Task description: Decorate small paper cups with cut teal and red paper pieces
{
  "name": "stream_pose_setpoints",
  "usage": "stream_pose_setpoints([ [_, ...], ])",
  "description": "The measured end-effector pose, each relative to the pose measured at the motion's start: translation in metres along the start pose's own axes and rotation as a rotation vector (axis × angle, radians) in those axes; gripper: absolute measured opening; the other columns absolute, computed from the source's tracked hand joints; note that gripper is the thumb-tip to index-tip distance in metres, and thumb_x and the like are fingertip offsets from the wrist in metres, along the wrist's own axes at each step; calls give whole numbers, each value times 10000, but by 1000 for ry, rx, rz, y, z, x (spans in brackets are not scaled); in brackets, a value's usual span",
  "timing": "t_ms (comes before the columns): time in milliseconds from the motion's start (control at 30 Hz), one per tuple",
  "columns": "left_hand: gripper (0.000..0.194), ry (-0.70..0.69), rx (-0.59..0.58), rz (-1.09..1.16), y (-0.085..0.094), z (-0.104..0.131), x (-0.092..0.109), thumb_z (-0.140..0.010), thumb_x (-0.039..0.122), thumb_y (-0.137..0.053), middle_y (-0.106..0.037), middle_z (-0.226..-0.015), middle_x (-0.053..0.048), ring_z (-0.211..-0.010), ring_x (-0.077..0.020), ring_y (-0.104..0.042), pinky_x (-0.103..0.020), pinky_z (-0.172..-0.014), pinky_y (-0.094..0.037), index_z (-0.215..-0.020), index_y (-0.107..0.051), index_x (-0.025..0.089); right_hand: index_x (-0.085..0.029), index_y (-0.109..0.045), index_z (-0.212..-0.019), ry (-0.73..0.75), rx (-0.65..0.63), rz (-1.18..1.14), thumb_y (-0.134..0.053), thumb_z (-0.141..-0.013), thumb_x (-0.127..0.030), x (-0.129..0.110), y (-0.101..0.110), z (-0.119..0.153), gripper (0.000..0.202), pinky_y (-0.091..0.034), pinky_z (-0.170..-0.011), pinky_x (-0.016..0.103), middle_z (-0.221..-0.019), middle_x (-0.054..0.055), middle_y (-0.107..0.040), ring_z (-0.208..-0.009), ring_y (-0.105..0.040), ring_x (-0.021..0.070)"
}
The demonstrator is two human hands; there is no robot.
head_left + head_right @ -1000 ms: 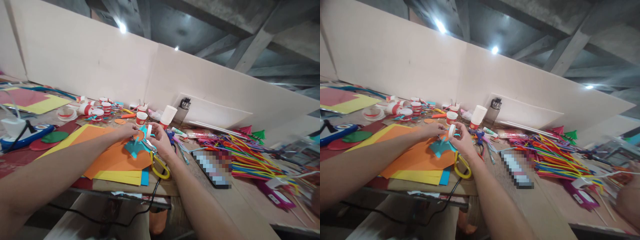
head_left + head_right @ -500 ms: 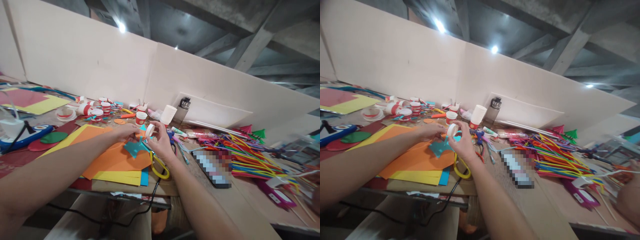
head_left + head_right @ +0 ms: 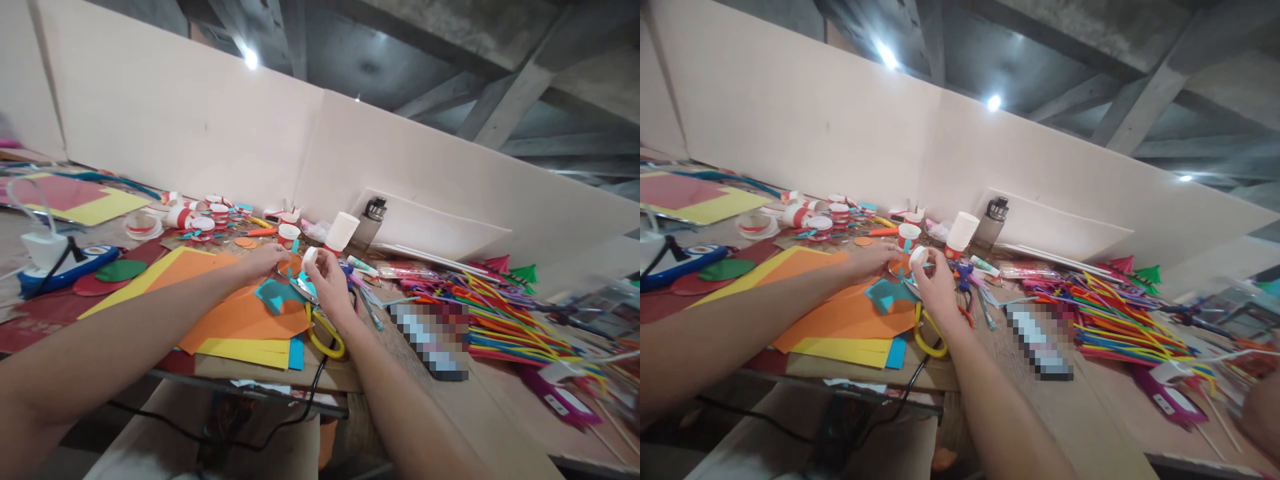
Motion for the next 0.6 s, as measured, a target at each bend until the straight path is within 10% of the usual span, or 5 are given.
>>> stream_pose_setpoints([
  [600,290,-186,-153,248,-19,2,-8,-777,347,-692,-698,-941,-89,-809,-173,-650,-292,-718,-513,-968,-667,130,-187,-565,-1094,228,150,423,-634,-771,-241,-11,0,8,335,-543,-719,335,-1059,94,-510,-814,-564,167],
])
Point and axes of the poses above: each hand's wrist, its own z-axis away from the middle knuckle, its own y-axis out of the back of the hand, x = y × z, the point moved 3 cm from there along -z, towards the middle knuckle
